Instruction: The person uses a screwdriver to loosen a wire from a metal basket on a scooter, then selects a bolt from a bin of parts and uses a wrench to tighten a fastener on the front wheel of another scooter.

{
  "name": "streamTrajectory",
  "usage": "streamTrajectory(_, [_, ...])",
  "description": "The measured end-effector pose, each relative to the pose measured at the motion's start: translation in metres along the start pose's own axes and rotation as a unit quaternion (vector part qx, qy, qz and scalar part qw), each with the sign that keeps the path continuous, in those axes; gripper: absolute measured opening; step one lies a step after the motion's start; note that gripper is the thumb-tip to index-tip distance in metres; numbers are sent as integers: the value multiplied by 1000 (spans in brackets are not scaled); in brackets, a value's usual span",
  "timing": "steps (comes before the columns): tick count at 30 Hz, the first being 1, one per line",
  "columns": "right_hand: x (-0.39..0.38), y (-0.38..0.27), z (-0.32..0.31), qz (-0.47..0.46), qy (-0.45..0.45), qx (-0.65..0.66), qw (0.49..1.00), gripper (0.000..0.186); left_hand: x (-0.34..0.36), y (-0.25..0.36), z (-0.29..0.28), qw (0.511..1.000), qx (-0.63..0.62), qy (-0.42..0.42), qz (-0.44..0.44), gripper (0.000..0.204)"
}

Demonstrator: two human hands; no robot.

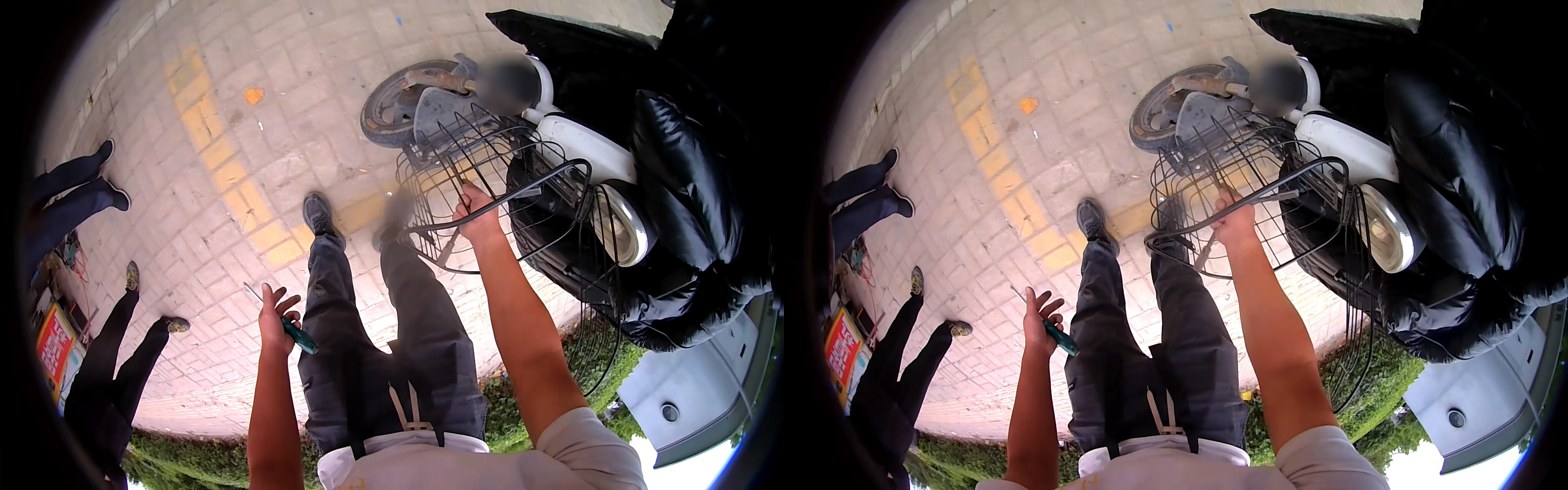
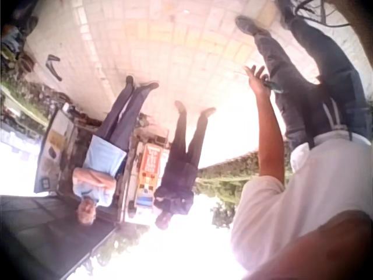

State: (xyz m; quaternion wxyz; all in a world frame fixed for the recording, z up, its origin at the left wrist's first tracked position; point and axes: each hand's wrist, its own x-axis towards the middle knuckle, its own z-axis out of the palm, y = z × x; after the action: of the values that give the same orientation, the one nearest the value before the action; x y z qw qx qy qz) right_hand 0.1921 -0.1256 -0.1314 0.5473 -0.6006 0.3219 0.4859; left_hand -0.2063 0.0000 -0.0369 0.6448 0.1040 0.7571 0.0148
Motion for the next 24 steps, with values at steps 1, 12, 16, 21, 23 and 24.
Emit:
streamTrajectory(1, [0,-5,2,68,-2,82,994,23,-2,-1,-1,1000,-2,0,1,83])
streamTrajectory(12, [-25,-21,26,161,-19,336,928,24,-56,-13,-38,999,-8,-1,52,84])
streamTrajectory(16, [-69,-8,-29,117,-33,-70,990,27,-118,10,-69,993,50,-35,100,76])
streamTrajectory(21, [-181,-12,-29,-265,-172,-775,547,29,-118,-58,-198,999,45,-18,15,58])
streamTrajectory(23, [-245,-22,-47,-210,-191,-827,486,29,-121,-26,-177,991,128,-28,20,57])
streamTrajectory(24, [-256,-10,-61,-219,-199,-807,512,28,-140,-6,-158,985,164,-36,35,56])
